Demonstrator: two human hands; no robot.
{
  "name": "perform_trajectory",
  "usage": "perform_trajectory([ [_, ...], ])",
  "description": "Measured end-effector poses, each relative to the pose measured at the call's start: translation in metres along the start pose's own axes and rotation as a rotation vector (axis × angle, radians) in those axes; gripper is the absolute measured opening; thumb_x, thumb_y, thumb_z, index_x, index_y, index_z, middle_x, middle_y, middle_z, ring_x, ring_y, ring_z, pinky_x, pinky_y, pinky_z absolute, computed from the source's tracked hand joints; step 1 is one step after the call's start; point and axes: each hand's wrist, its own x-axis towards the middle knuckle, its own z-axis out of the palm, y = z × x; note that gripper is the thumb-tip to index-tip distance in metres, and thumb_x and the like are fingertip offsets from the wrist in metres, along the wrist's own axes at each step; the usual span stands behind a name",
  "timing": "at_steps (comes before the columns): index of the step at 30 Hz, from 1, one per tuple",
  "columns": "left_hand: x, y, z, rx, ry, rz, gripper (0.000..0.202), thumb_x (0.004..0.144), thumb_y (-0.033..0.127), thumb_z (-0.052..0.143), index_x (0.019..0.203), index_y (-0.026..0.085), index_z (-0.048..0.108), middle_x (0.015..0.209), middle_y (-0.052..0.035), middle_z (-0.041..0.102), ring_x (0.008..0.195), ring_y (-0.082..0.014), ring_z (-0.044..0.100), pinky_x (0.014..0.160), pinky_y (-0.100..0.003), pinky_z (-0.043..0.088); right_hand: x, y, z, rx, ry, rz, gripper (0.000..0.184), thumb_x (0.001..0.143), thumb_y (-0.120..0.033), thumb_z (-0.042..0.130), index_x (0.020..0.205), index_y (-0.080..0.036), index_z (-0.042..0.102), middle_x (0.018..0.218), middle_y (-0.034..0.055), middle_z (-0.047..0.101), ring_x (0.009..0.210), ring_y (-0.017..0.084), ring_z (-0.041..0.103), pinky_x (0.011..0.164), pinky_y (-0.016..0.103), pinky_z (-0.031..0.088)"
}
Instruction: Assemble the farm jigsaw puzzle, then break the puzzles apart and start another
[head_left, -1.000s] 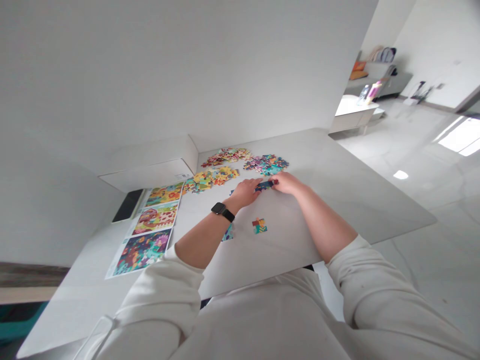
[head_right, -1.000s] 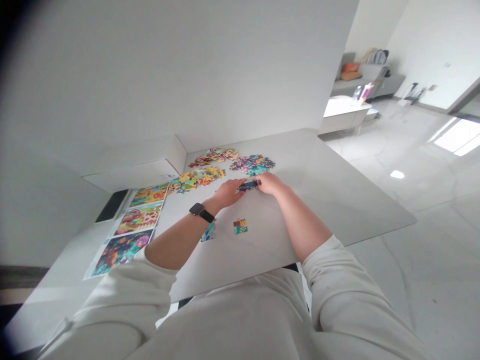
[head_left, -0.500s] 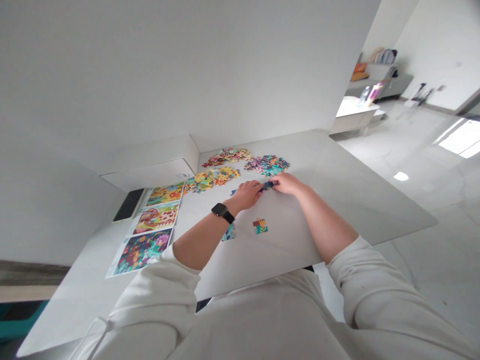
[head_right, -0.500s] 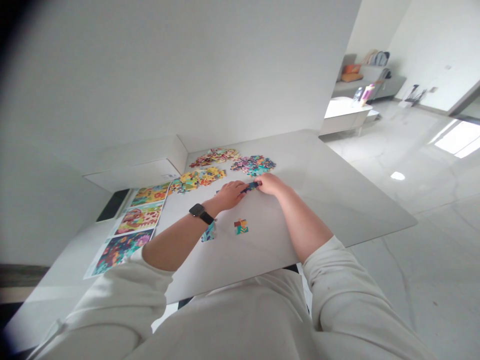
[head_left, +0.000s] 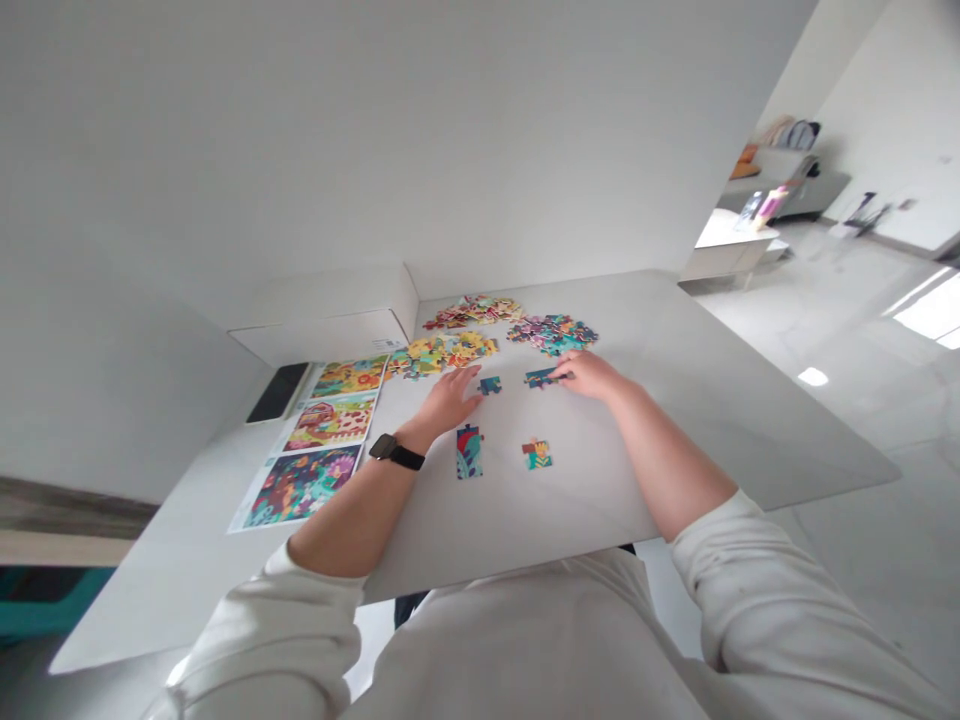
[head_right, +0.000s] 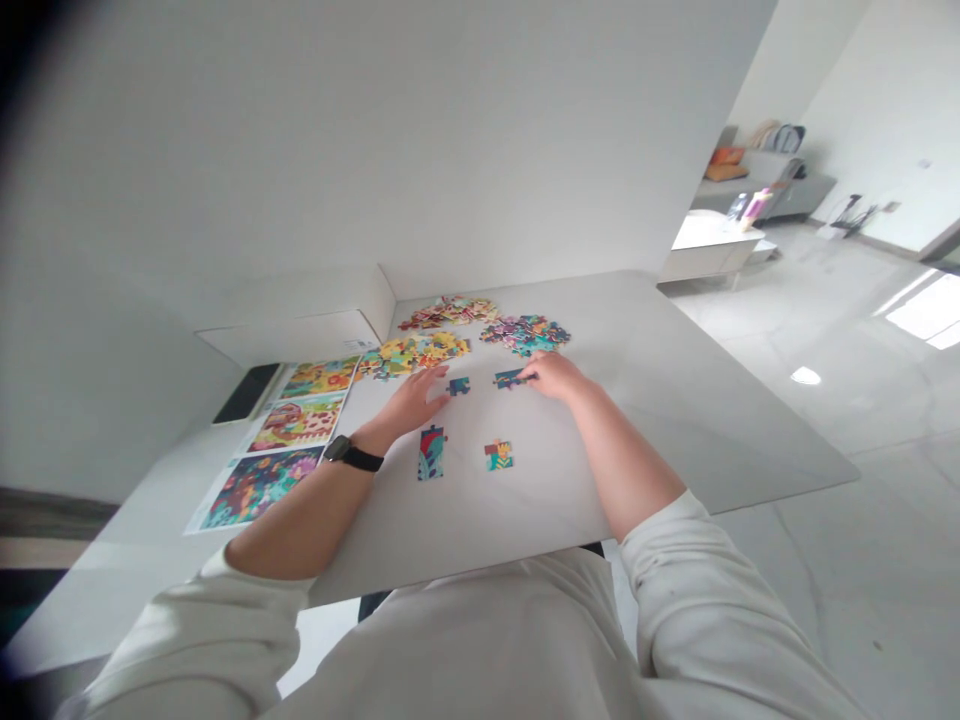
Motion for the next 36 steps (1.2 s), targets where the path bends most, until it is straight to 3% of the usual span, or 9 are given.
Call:
perform_trajectory([
  [5,-0.014,-0.005,0.004,-0.099,0.041,-0.046,0.061,0.093,0.033,0.064,0.152,0.019,0.057,0.147,-0.0135,0.067,0.141,-0.0315,0.060,0.126,-0.050,0.045,0.000,0.005,0.004,0.050,0.031,0.000,0.033,0.086,-0.009,0.078,0.110,-0.029,0.088,0.119,0.0076,0.078,0.109,0.025,0.072,0.102,0.036,0.054],
  [12,-0.011,0.002,0.007,-0.089,-0.020,0.125,0.051,0.101,0.040,0.056,0.149,0.025,0.065,0.161,-0.0097,0.058,0.149,-0.0300,0.054,0.129,-0.052,0.040,-0.001,0.007,0.010,0.132,0.112,0.006,0.032,0.086,-0.007,0.076,0.105,-0.029,0.089,0.114,0.0070,0.079,0.106,0.024,0.074,0.101,0.037,0.057],
  [18,-0.012,0.007,0.011,-0.013,-0.070,0.152,0.049,0.105,0.046,0.051,0.148,0.031,0.068,0.165,-0.0057,0.056,0.154,-0.0302,0.049,0.130,-0.053,0.035,-0.002,0.008,0.011,0.154,0.126,0.005,0.030,0.086,-0.008,0.076,0.103,-0.030,0.089,0.112,0.0062,0.079,0.103,0.023,0.074,0.101,0.039,0.057],
  [25,-0.016,0.003,0.006,-0.014,-0.064,0.147,0.047,0.104,0.046,0.052,0.144,0.031,0.072,0.161,-0.0051,0.060,0.150,-0.0299,0.054,0.129,-0.053,0.038,-0.004,0.009,0.012,0.158,0.160,-0.003,0.027,0.087,-0.011,0.077,0.102,-0.030,0.088,0.116,0.0067,0.077,0.107,0.023,0.072,0.103,0.039,0.057],
  [29,-0.018,0.001,0.004,-0.047,-0.060,0.152,0.047,0.103,0.042,0.052,0.143,0.028,0.072,0.159,-0.0074,0.062,0.147,-0.0301,0.057,0.129,-0.052,0.039,-0.004,0.007,0.011,0.137,0.197,0.035,0.023,0.087,-0.015,0.077,0.104,-0.026,0.088,0.118,0.0082,0.076,0.097,0.022,0.072,0.097,0.038,0.059],
  [33,-0.019,0.002,-0.001,-0.102,0.051,0.055,0.055,0.097,0.035,0.058,0.150,0.021,0.064,0.156,-0.0113,0.064,0.144,-0.0308,0.059,0.126,-0.050,0.045,-0.004,0.001,0.005,0.108,0.218,0.067,0.024,0.089,-0.015,0.072,0.107,-0.024,0.086,0.115,0.0082,0.079,0.087,0.020,0.072,0.094,0.038,0.059],
  [36,-0.019,0.005,-0.008,-0.144,0.179,-0.082,0.049,0.095,0.030,0.060,0.142,0.020,0.067,0.138,-0.0115,0.075,0.133,-0.0305,0.066,0.121,-0.049,0.049,-0.005,-0.003,0.003,0.112,0.265,0.113,0.026,0.092,-0.018,0.069,0.112,-0.024,0.084,0.113,0.0074,0.081,0.084,0.019,0.074,0.091,0.036,0.059],
])
